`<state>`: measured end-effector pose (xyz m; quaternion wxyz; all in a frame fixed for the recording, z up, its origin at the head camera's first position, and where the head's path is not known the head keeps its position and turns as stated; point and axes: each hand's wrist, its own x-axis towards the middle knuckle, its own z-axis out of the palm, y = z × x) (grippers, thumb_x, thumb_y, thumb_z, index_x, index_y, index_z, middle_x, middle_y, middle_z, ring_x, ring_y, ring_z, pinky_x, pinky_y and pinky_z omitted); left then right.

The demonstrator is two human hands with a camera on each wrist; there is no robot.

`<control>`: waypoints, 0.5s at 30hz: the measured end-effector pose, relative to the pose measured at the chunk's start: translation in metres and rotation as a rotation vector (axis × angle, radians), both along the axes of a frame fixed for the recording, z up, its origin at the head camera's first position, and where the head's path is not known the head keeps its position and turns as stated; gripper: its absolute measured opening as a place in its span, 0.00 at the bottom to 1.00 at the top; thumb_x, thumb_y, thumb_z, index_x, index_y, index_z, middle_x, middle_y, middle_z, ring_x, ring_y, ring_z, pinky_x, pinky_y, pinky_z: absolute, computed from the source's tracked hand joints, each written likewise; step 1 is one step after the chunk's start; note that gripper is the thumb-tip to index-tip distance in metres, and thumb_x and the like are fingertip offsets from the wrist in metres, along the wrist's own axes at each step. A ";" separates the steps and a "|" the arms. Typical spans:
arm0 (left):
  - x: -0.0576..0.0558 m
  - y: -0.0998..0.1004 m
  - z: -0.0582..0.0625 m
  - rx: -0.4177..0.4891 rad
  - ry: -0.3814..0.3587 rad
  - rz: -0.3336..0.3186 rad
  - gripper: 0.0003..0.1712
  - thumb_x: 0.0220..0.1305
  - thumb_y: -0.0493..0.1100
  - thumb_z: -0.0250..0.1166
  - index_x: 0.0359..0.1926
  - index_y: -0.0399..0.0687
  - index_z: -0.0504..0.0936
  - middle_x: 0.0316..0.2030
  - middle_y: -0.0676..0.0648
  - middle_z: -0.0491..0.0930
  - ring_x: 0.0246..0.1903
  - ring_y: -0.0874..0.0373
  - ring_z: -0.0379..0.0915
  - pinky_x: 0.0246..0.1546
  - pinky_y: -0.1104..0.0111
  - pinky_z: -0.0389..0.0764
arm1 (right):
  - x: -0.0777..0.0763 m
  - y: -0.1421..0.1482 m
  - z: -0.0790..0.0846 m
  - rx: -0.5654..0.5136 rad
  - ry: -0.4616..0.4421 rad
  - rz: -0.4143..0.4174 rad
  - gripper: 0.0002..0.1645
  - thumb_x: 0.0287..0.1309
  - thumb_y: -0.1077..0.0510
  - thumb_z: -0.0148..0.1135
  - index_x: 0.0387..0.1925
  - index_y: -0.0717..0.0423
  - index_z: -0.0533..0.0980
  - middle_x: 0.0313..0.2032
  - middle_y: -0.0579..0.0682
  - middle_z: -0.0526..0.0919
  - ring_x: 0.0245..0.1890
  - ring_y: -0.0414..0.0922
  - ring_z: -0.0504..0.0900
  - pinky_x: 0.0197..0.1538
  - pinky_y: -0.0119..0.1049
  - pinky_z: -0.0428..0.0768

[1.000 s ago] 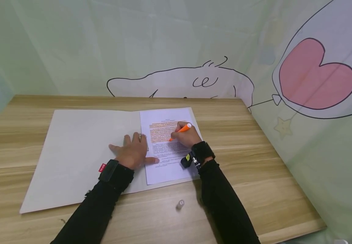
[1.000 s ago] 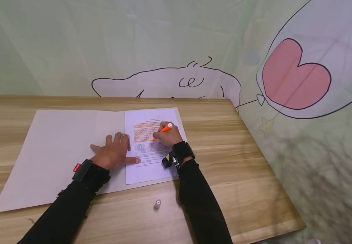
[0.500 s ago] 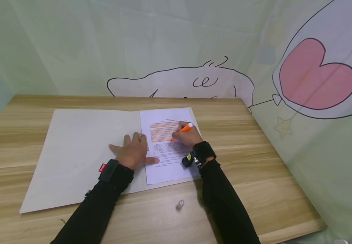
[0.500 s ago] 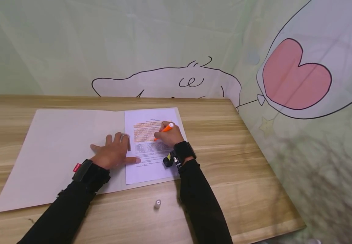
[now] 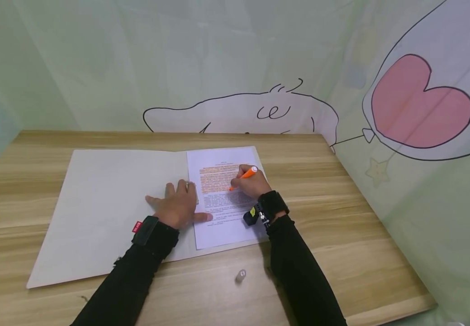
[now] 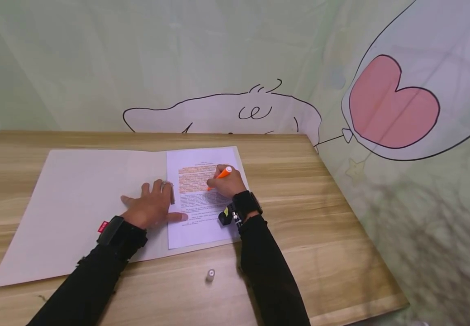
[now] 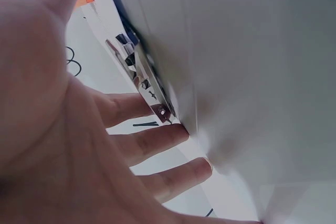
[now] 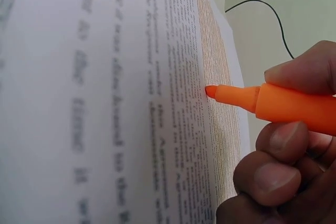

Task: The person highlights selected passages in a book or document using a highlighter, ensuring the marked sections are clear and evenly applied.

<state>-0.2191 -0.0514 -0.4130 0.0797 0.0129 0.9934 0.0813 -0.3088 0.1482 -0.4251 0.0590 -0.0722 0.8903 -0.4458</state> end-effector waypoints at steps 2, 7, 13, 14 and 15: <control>0.000 0.000 -0.001 0.002 -0.005 0.002 0.64 0.45 0.70 0.74 0.71 0.34 0.61 0.64 0.30 0.64 0.61 0.31 0.60 0.51 0.17 0.56 | 0.000 0.000 0.000 0.000 -0.008 -0.001 0.16 0.51 0.61 0.68 0.18 0.52 0.69 0.18 0.46 0.68 0.19 0.43 0.67 0.20 0.32 0.58; 0.000 0.000 -0.002 0.004 -0.007 0.004 0.65 0.44 0.70 0.74 0.72 0.34 0.60 0.64 0.30 0.64 0.61 0.31 0.60 0.52 0.17 0.56 | 0.001 0.001 0.000 -0.008 -0.025 -0.020 0.16 0.53 0.62 0.67 0.18 0.52 0.69 0.19 0.47 0.69 0.20 0.44 0.67 0.21 0.32 0.58; 0.000 0.000 -0.003 0.001 0.007 0.006 0.65 0.43 0.70 0.75 0.71 0.35 0.61 0.64 0.30 0.64 0.60 0.31 0.61 0.52 0.18 0.56 | 0.002 0.002 0.003 -0.011 -0.029 -0.016 0.16 0.53 0.62 0.67 0.18 0.53 0.69 0.19 0.47 0.70 0.19 0.43 0.67 0.20 0.32 0.57; 0.000 0.000 -0.003 0.001 0.008 0.008 0.65 0.43 0.70 0.75 0.71 0.35 0.61 0.65 0.31 0.64 0.61 0.31 0.61 0.52 0.18 0.56 | 0.001 0.002 0.004 -0.009 -0.031 -0.015 0.16 0.53 0.62 0.67 0.18 0.53 0.69 0.19 0.47 0.69 0.19 0.43 0.67 0.20 0.32 0.57; 0.000 0.000 -0.003 0.000 0.010 0.007 0.65 0.43 0.70 0.75 0.71 0.35 0.61 0.65 0.31 0.64 0.61 0.31 0.61 0.52 0.18 0.56 | 0.001 0.002 0.004 -0.005 -0.035 -0.016 0.16 0.54 0.62 0.67 0.18 0.53 0.69 0.19 0.47 0.70 0.19 0.43 0.67 0.20 0.32 0.58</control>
